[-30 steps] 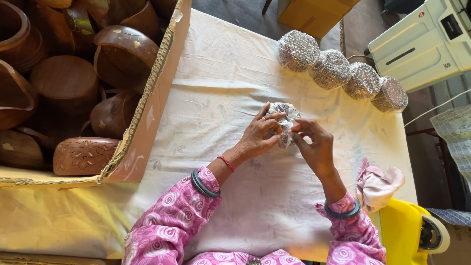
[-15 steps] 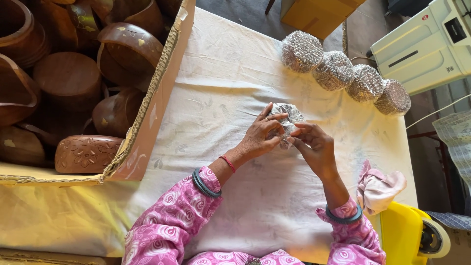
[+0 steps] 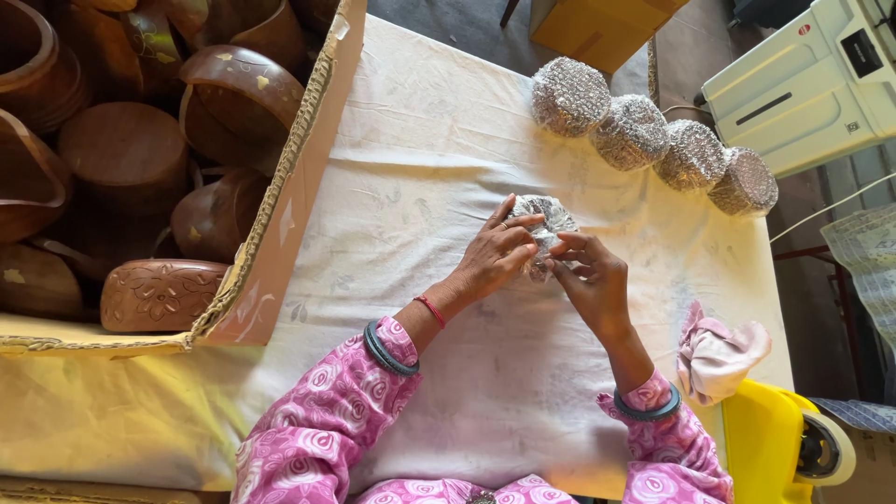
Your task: The person wraps wooden bowls in plastic wrap and bubble wrap at a table.
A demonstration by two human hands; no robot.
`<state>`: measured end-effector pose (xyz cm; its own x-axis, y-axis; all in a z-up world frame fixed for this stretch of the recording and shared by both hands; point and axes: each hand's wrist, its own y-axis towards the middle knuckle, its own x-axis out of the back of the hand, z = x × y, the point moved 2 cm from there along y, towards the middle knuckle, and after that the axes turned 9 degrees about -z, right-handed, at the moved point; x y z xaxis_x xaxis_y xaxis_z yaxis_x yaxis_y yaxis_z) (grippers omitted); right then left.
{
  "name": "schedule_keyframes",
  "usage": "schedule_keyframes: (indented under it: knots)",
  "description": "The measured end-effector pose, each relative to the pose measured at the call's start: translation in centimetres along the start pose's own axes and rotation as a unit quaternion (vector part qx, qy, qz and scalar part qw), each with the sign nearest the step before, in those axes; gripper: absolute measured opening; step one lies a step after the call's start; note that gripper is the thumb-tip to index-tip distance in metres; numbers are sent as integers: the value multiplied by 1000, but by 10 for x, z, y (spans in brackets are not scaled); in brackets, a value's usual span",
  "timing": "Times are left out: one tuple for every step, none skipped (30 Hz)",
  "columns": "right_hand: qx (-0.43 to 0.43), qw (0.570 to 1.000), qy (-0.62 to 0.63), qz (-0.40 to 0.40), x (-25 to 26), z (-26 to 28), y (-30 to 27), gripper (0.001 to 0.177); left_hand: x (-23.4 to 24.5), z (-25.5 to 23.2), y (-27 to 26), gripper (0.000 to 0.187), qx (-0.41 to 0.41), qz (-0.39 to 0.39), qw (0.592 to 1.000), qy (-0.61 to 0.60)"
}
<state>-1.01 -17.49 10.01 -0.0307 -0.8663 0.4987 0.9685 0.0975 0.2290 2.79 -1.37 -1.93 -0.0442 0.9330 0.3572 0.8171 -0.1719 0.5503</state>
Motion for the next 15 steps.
schedule_keyframes:
  knots:
    - [51,997,-63,-14,-2,8,-1,37,-2,0,-1,27,-50,18,995,84]
    - [50,997,-63,-13,-4,10,-2,37,4,-7,1,27,-49,17,995,84]
    - [104,989,-100,-23,-5,15,-3,36,10,-13,3,30,7,-10,1000,-9]
    - [157,977,-138,-33,-7,20,-4,34,16,-18,6,33,63,-39,992,-101]
    - [157,977,-138,-33,-7,20,-4,34,16,-18,6,33,63,-38,992,-101]
    - [181,971,-154,-34,-8,20,-4,33,15,-18,6,32,63,-37,993,-92]
    - [205,963,-171,-34,-9,21,-4,33,15,-19,6,31,62,-37,994,-83]
    - [205,963,-171,-34,-9,20,-4,33,17,-20,6,31,62,-37,994,-83]
    - [219,960,-174,-32,-9,20,-4,32,17,-22,6,28,71,-33,994,-78]
    - [233,956,-178,-31,-10,20,-4,32,18,-23,7,24,81,-29,994,-74]
    - [233,956,-178,-31,-10,20,-3,32,18,-24,7,24,80,-28,994,-74]
    - [236,954,-184,-29,-10,21,-3,33,18,-24,6,20,79,-31,994,-70]
    - [240,952,-189,-26,-10,22,-3,34,19,-25,6,16,77,-34,994,-65]
    - [239,952,-189,-26,-10,20,-3,34,18,-25,6,16,77,-33,994,-65]
    - [240,953,-184,-23,-11,18,-2,34,19,-26,6,12,73,-36,995,-60]
